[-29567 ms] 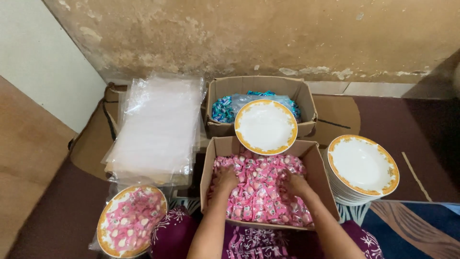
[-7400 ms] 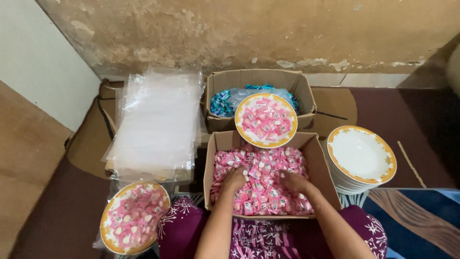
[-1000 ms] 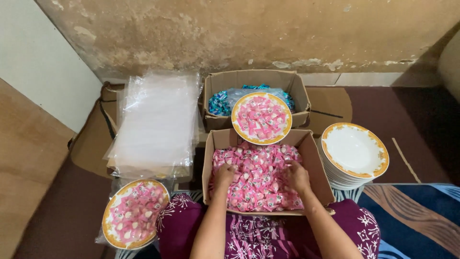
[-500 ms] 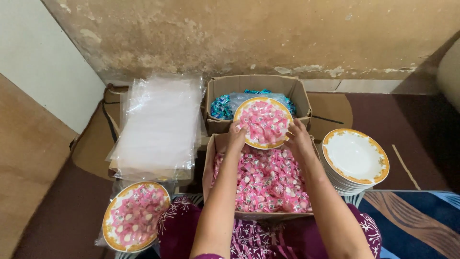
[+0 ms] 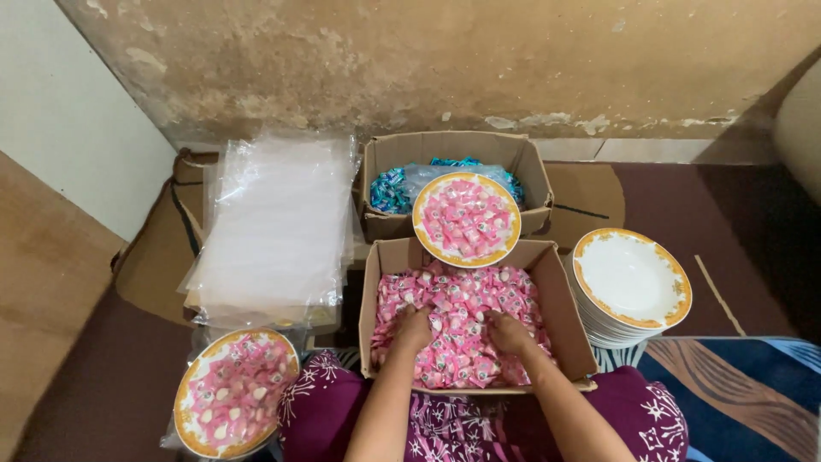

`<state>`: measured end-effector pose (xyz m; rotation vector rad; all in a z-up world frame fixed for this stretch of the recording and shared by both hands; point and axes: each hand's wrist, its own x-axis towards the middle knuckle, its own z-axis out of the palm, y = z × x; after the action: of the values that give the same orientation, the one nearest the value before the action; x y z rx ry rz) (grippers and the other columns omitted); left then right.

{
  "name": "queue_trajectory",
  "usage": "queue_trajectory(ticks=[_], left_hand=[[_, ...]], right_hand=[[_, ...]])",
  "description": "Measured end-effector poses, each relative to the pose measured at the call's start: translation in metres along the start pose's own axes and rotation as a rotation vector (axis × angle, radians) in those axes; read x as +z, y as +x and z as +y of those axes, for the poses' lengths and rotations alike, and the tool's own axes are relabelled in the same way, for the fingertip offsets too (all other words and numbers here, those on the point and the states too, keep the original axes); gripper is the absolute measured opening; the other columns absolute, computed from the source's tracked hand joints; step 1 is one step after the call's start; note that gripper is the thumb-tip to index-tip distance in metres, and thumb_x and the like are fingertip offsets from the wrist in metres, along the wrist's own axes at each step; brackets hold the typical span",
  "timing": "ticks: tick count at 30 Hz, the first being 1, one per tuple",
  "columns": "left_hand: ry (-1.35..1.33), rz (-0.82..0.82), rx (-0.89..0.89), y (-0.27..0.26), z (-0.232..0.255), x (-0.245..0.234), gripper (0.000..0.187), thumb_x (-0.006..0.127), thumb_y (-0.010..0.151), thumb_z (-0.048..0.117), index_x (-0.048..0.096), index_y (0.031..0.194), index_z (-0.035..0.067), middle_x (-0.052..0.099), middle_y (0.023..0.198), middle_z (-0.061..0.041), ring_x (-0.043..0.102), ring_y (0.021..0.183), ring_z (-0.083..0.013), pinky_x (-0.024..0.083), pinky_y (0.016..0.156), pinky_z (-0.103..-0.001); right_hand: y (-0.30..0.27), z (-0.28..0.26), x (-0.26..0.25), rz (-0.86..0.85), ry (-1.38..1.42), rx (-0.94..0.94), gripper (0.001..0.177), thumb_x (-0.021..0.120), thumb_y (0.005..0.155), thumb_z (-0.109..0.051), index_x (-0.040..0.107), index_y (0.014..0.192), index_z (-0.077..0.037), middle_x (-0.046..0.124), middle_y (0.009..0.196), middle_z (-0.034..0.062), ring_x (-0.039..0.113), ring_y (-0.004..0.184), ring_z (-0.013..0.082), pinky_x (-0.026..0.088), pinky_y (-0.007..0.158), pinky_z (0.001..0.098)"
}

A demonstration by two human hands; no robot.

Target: A person is packing pink candies into plastic bags placed over decorative plates.

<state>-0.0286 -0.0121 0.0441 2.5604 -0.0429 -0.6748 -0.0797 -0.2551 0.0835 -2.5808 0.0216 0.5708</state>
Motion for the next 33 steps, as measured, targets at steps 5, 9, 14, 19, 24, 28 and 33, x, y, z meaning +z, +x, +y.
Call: queue_trajectory(ticks=[5,9,14,19,24,28,33], left_hand=[[-0.128,0.132,-0.003,-0.007,-0.005,-0.007,0.037,0.066,0.088,0.018,0.068,0.125,0.020,0.051,0.140,-0.015,0.057,0.126,-0.0441,0.052,0.101,-0.057],[-0.288,0.226,-0.029,-0.025,0.011,-0.026,0.039,0.068,0.089,0.022,0.064,0.127,0.018,0.051,0.139,-0.016,0.059,0.125,-0.0433,0.053,0.103,-0.056],[-0.423,0.361,-0.048,-0.031,0.017,-0.032,0.042,0.068,0.087,0.019,0.063,0.128,0.016,0.059,0.126,-0.016,0.060,0.125,-0.0401,0.051,0.105,-0.050],[-0.470,0.442,-0.081,0.005,-0.004,-0.009,0.038,0.076,0.082,0.016,0.068,0.119,0.019,0.066,0.114,-0.012,0.067,0.115,-0.0348,0.052,0.101,-0.045],[-1.074,0.563,0.031,0.064,-0.043,0.036,0.070,0.091,0.057,-0.008,0.071,0.122,0.010,0.065,0.108,-0.013,0.068,0.105,-0.0277,0.063,0.086,-0.041],[-1.420,0.621,-0.079,0.005,0.039,-0.063,0.040,0.056,0.085,-0.008,0.062,0.125,-0.005,0.057,0.125,-0.031,0.057,0.123,-0.0427,0.060,0.092,-0.052],[-1.418,0.404,0.178,0.034,0.111,-0.132,0.060,0.055,0.097,0.002,0.039,0.154,0.014,0.048,0.144,-0.027,0.050,0.139,-0.0369,0.045,0.107,-0.058]], right_hand=[[0.018,0.014,0.014,0.046,-0.021,0.134,0.047,0.052,0.090,-0.035,0.059,0.135,-0.043,0.077,0.112,0.0036,0.072,0.114,0.0290,0.055,0.101,0.0491],[0.043,0.038,0.023,0.167,0.035,0.209,0.051,0.063,0.087,-0.055,0.056,0.136,-0.049,0.078,0.100,-0.0065,0.074,0.108,0.0221,0.059,0.095,0.0484],[0.024,0.023,0.008,0.208,0.249,0.235,0.043,0.060,0.091,-0.046,0.065,0.134,-0.040,0.077,0.121,0.0029,0.066,0.123,0.0322,0.053,0.104,0.0511],[0.019,0.029,-0.003,0.300,0.288,0.310,0.035,0.058,0.093,-0.036,0.074,0.124,-0.038,0.078,0.119,0.0052,0.067,0.121,0.0341,0.053,0.106,0.0499],[0.044,0.053,0.002,0.755,1.026,0.334,0.027,0.069,0.083,-0.005,0.081,0.105,-0.015,0.075,0.086,0.0190,0.072,0.073,0.0249,0.062,0.060,0.0379],[0.009,-0.016,-0.070,0.752,1.185,0.180,0.028,0.063,0.086,0.000,0.077,0.110,-0.004,0.069,0.083,0.0131,0.065,0.063,0.0157,0.057,0.055,0.0256],[0.014,-0.093,-0.147,0.511,1.364,-0.156,0.055,0.064,0.093,-0.005,0.051,0.147,-0.003,0.053,0.125,0.0179,0.064,0.102,0.0236,0.060,0.084,0.0420]])
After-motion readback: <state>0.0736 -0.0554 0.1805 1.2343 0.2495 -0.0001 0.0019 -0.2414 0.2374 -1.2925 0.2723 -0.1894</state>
